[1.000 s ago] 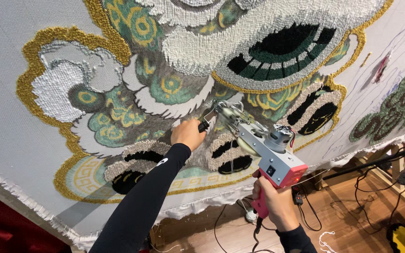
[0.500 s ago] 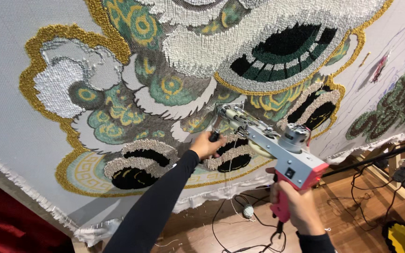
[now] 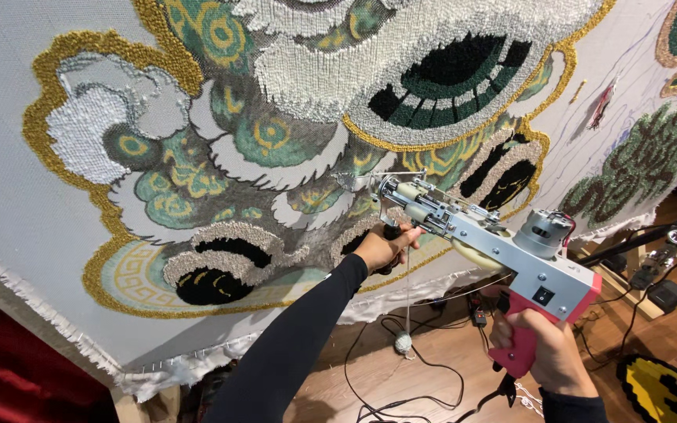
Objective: The person uses a handheld electric tufting gun to apply yarn into a stretched canvas, following a pre-drawn design of a stylized skull. The operator guides the tool along the pattern lines to create a textured surface, occasionally adjusting the yarn feed with their left hand.
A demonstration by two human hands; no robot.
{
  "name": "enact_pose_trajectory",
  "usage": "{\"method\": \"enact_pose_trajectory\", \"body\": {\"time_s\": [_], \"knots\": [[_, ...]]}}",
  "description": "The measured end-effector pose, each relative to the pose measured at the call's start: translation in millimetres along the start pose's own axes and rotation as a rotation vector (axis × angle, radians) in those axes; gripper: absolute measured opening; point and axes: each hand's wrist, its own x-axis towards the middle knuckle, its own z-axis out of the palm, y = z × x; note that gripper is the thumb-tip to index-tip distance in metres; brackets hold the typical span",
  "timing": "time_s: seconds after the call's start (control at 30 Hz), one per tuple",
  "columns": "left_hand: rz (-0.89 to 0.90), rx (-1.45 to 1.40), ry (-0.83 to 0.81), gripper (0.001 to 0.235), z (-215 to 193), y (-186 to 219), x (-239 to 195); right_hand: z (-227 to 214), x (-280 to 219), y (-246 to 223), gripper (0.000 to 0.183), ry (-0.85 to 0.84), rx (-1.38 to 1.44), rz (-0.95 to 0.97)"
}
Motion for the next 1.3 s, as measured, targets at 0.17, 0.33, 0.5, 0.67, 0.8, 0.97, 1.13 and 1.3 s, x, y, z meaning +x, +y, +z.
{"method": "enact_pose_trajectory", "body": {"time_s": [0.17,0.33,0.5,0.67,0.8,0.97,1.13,1.3], "knots": [[0.035,0.018,-0.007,0.034,-11,24,-10,-1,3,3,0.047,0.041,0.041,-0.032],[0.112,-0.077,-0.078,0.036,-20,6,-6,1,6,9,0.054,0.009,0.009,-0.044],[-0.045,-0.155,-0.056,0.033,-21,-14,-9,-6,19,13,0.053,-0.016,0.033,0.034],[-0.045,-0.164,-0.001,0.016,-17,-36,-6,-12,26,19,0.051,-0.047,0.008,0.058],[-0.106,-0.289,0.0,0.016,-20,-33,-17,-14,29,30,0.049,-0.04,0.049,0.096],[-0.125,-0.099,0.039,0.019,-21,-30,-25,-16,31,46,0.041,-0.061,0.12,0.104],[-0.164,-0.052,0.062,0.018,-26,-25,-32,-2,27,40,0.041,-0.028,0.111,0.105],[-0.159,-0.038,0.092,0.014,-27,-36,-29,5,27,36,0.047,-0.043,0.1,0.119]]}}
